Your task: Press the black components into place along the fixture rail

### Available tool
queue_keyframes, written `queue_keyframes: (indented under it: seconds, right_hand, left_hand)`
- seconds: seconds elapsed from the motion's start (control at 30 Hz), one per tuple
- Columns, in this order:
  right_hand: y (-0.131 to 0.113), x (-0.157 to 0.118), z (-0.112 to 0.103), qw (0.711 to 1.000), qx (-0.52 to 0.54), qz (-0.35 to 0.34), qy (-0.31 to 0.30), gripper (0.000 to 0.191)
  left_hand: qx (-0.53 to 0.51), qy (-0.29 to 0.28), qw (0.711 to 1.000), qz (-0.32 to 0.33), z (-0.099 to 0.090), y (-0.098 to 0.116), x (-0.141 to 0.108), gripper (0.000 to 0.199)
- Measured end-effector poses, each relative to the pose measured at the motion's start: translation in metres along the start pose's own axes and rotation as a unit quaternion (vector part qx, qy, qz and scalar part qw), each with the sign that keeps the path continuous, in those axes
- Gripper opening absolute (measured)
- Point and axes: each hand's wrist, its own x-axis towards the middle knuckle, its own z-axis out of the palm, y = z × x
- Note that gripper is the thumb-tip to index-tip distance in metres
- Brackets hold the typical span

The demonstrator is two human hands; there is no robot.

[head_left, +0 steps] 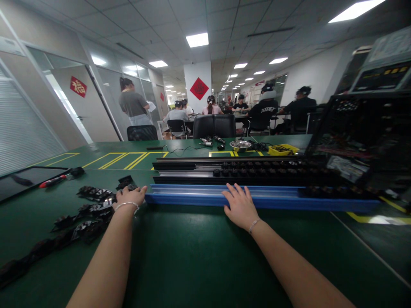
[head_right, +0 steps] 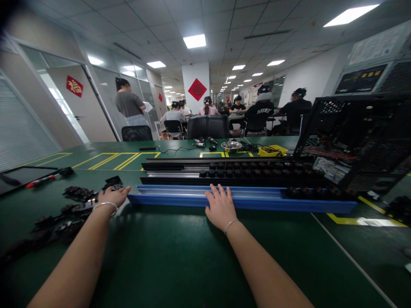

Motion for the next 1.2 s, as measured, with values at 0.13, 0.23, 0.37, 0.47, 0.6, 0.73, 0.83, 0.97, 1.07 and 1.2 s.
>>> queue_keyframes:
  seconds: [0.13,0.23,0.37,0.47,0.6,0.73,0.83,0.97,1.07,1.2]
  right_hand:
    - [0.0,0.0,0.0,1.0,-0.001,-0.001,0.002,0.044]
    - [0.0,0.0,0.0,1.0,-0.003,-0.005,0.005,0.044]
    - [0.0,0.0,0.001,1.0,-0.004,-0.005,0.009,0.044]
    - [0.0,0.0,0.001,1.0,0.001,-0.004,0.011,0.042]
    - [-0.001,0.0,0.0,0.999,0.023,0.0,0.023,0.038]
    - [0.012,0.004,-0.001,0.995,0.058,0.044,0.071,0.036]
    - [0.039,0.004,-0.004,0.972,0.038,0.155,0.173,0.037]
    - [0.082,-0.005,-0.01,0.89,-0.019,0.318,0.327,0.054]
    - [0.104,-0.014,-0.012,0.842,-0.004,0.412,0.35,0.063]
    - [0.113,-0.017,-0.011,0.806,0.049,0.487,0.333,0.057]
  left_hand:
    - [-0.051,-0.008,0.991,-0.122,-0.008,-0.007,-0.006,0.07]
    - [-0.07,-0.01,0.985,-0.159,-0.009,-0.011,-0.007,0.074]
    - [-0.074,0.059,0.979,-0.181,-0.009,-0.016,-0.01,0.073]
    - [-0.093,0.121,0.976,-0.154,-0.016,-0.01,-0.015,0.066]
    - [-0.113,0.144,0.982,-0.042,-0.027,0.025,-0.026,0.057]
    - [-0.087,0.17,0.974,0.123,-0.017,0.081,-0.053,0.052]
    - [-0.066,0.155,0.956,0.239,0.006,0.116,-0.08,0.051]
    - [-0.064,0.095,0.949,0.295,0.028,0.131,-0.097,0.049]
    - [-0.064,0.084,0.945,0.311,0.032,0.127,-0.096,0.051]
    - [-0.061,0.099,0.941,0.318,0.03,0.124,-0.093,0.05]
